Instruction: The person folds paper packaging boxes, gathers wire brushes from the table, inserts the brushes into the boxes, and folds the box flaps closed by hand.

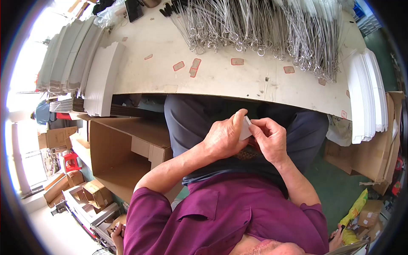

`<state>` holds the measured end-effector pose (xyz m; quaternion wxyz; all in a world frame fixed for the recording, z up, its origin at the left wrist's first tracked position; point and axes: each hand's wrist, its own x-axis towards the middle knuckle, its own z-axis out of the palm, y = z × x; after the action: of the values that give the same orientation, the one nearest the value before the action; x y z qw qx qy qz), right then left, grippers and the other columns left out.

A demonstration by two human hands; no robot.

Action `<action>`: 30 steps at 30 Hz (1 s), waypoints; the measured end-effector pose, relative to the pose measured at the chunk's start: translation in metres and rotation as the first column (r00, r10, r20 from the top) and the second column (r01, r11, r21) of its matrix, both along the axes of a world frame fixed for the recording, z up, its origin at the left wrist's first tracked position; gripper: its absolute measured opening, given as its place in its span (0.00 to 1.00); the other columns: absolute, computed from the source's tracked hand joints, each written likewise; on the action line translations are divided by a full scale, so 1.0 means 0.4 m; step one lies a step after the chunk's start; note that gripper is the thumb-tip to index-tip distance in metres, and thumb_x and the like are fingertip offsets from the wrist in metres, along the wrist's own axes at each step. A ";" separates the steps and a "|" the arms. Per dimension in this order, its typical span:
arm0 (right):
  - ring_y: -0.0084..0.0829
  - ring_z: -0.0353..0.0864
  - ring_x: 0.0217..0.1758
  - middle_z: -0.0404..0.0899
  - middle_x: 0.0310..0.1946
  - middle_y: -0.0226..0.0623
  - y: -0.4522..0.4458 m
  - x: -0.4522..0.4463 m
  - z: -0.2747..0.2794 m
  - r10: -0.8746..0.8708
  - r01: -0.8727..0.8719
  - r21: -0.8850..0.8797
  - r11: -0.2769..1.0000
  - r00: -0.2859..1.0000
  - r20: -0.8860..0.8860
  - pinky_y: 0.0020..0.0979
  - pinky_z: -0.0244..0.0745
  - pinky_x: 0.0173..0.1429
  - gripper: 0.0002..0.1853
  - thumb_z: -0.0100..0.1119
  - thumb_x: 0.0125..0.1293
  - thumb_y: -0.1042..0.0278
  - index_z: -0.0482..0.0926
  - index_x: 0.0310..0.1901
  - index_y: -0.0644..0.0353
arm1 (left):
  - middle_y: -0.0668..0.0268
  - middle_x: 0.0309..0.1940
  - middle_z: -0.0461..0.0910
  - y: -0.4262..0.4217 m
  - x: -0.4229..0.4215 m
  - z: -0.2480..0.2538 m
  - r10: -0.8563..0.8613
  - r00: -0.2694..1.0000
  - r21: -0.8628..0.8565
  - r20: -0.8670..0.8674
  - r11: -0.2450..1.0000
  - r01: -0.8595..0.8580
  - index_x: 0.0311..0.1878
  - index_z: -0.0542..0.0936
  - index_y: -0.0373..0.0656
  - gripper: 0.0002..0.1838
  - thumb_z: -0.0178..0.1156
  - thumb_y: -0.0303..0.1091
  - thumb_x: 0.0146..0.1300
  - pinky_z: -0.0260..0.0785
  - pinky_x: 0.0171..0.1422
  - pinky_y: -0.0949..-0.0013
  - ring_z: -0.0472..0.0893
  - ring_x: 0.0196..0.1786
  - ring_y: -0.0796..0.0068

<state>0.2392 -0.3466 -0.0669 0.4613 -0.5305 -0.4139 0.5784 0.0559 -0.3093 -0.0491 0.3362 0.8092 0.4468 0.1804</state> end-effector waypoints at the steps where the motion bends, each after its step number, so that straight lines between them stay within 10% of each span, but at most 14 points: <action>1: 0.15 0.85 0.36 0.88 0.34 0.32 0.003 0.003 0.000 0.000 0.000 -0.044 0.999 1.000 0.000 0.22 0.83 0.40 0.05 0.68 0.73 0.74 0.84 0.44 0.66 | 0.46 0.41 0.85 -0.004 0.000 -0.006 -0.004 1.000 0.020 0.007 1.000 0.003 0.63 0.68 0.34 0.36 0.75 0.33 0.54 0.82 0.40 0.50 0.88 0.40 0.43; 18: 0.16 0.82 0.29 0.87 0.29 0.32 0.003 0.014 0.032 -0.041 0.042 -0.037 0.998 0.999 0.013 0.23 0.82 0.34 0.07 0.67 0.75 0.72 0.85 0.38 0.66 | 0.45 0.44 0.85 -0.006 -0.006 -0.015 -0.047 0.996 0.104 0.081 0.994 0.039 0.61 0.72 0.32 0.36 0.78 0.33 0.52 0.83 0.41 0.50 0.88 0.43 0.43; 23: 0.24 0.88 0.31 0.88 0.30 0.40 0.032 0.024 0.035 -0.138 -0.061 0.409 0.910 0.888 0.439 0.28 0.83 0.36 0.09 0.68 0.74 0.70 0.85 0.41 0.69 | 0.46 0.38 0.85 0.039 0.023 0.000 -0.018 0.998 0.032 0.061 0.999 0.017 0.59 0.72 0.34 0.34 0.78 0.33 0.52 0.83 0.40 0.49 0.88 0.40 0.41; 30: 0.35 0.92 0.41 0.90 0.42 0.46 0.087 0.022 0.054 -0.145 -0.135 0.570 0.810 0.896 0.419 0.30 0.85 0.46 0.15 0.72 0.71 0.68 0.86 0.54 0.68 | 0.44 0.38 0.86 0.091 0.009 0.052 0.001 0.994 0.037 0.108 0.999 -0.005 0.60 0.70 0.34 0.35 0.78 0.34 0.53 0.83 0.42 0.49 0.88 0.41 0.40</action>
<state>0.2481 -0.3117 -0.0451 0.4968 -0.4810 -0.6639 0.2848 0.0595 -0.2728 -0.0282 0.3444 0.8037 0.4258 0.2329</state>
